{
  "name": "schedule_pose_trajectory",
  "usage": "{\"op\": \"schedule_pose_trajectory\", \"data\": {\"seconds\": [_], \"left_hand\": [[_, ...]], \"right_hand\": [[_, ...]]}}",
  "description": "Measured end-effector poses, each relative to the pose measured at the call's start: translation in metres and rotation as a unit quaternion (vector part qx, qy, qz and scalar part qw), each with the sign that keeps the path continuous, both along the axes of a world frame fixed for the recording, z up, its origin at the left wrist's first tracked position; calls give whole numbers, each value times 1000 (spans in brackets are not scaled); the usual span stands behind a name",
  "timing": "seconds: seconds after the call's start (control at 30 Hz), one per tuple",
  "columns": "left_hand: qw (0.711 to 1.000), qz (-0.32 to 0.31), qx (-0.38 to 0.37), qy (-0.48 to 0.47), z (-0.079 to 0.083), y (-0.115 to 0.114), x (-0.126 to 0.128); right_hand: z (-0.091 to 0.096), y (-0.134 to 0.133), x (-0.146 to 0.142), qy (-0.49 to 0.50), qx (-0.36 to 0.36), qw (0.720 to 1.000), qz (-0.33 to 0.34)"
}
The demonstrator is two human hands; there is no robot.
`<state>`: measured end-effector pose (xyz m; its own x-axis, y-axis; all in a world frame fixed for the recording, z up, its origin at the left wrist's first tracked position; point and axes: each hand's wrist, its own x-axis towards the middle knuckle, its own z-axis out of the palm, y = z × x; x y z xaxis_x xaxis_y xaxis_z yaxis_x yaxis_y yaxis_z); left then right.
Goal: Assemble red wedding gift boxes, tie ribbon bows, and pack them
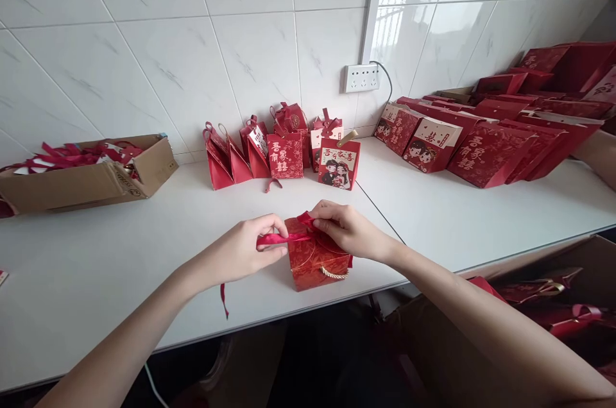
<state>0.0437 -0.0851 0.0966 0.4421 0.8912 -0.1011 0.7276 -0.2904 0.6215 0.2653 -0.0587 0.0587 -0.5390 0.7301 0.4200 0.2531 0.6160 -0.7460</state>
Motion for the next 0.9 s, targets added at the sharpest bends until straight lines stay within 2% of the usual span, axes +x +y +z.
{"op": "schedule_pose_trajectory", "data": {"seconds": [0.1, 0.2, 0.3, 0.4, 0.6, 0.77, 0.9], "left_hand": [[995, 23, 72, 71, 10, -2, 4], [984, -24, 157, 76, 21, -1, 8], [977, -85, 183, 63, 29, 4, 16], [976, -104, 186, 31, 32, 10, 25], [992, -31, 120, -32, 28, 25, 39], [991, 7, 85, -101, 10, 40, 40], [996, 12, 41, -77, -7, 42, 36]], "right_hand": [[-4, -1, -2, 17, -32, 999, -19], [-8, -1, -6, 88, -115, 988, -43], [-11, 0, -7, 145, -154, 977, -37], [-9, -1, -6, 130, -156, 979, -21], [-8, -3, -7, 109, -171, 979, -23], [-11, -4, -7, 135, -191, 972, -6], [-13, -4, -5, 172, -216, 961, -12]]}}
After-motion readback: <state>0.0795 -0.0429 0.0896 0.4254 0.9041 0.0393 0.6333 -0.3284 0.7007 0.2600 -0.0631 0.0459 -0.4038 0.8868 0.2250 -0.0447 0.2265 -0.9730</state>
